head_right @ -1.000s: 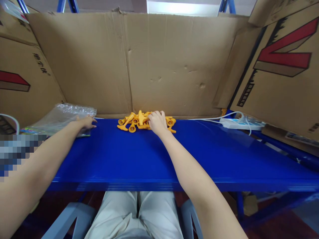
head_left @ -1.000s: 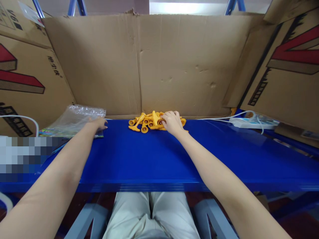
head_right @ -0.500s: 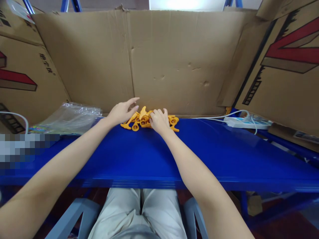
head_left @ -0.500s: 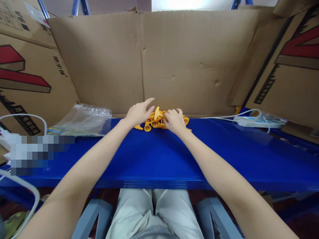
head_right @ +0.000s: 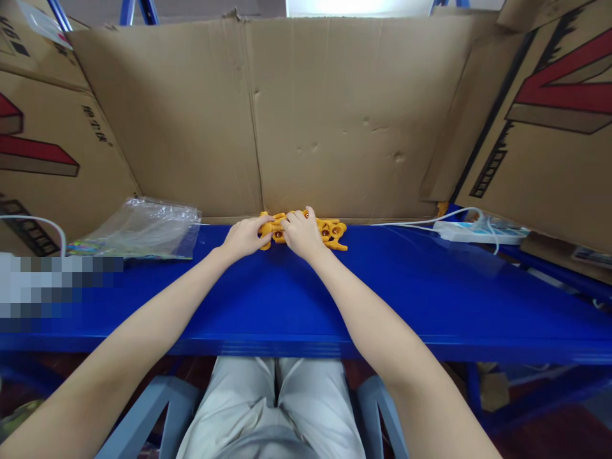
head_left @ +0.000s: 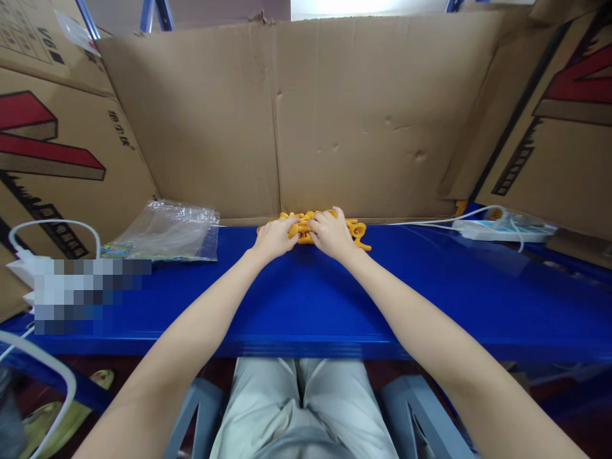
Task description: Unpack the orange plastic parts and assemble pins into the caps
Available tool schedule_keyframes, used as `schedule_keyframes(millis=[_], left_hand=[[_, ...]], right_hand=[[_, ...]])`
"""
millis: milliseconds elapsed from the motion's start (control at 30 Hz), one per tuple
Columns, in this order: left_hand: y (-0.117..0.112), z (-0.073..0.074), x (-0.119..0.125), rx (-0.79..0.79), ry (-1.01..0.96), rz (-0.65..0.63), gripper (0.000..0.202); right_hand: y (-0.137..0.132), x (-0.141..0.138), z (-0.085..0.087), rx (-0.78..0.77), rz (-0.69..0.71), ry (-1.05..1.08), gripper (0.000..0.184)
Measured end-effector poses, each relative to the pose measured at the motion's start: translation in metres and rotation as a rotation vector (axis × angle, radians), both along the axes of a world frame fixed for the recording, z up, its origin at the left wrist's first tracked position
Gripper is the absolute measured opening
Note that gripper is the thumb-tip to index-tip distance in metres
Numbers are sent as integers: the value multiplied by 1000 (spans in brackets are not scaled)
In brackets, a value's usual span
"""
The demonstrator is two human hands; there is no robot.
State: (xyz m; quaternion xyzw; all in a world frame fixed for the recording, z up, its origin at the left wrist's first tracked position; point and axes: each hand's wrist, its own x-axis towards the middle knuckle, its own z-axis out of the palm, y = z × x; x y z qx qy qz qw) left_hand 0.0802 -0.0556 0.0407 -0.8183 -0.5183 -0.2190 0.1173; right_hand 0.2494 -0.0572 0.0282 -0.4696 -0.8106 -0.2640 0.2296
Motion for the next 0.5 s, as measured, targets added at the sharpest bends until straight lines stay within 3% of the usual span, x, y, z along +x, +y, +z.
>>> schedule_keyframes(millis=[200,500], left_hand=[[-1,5,-7,61,-103,46,39],[-1,6,-9,90,-129,70,43]], right_hand=[[3,0,-4,56,60,81,30],[4,3,-1,67,35,98,30]])
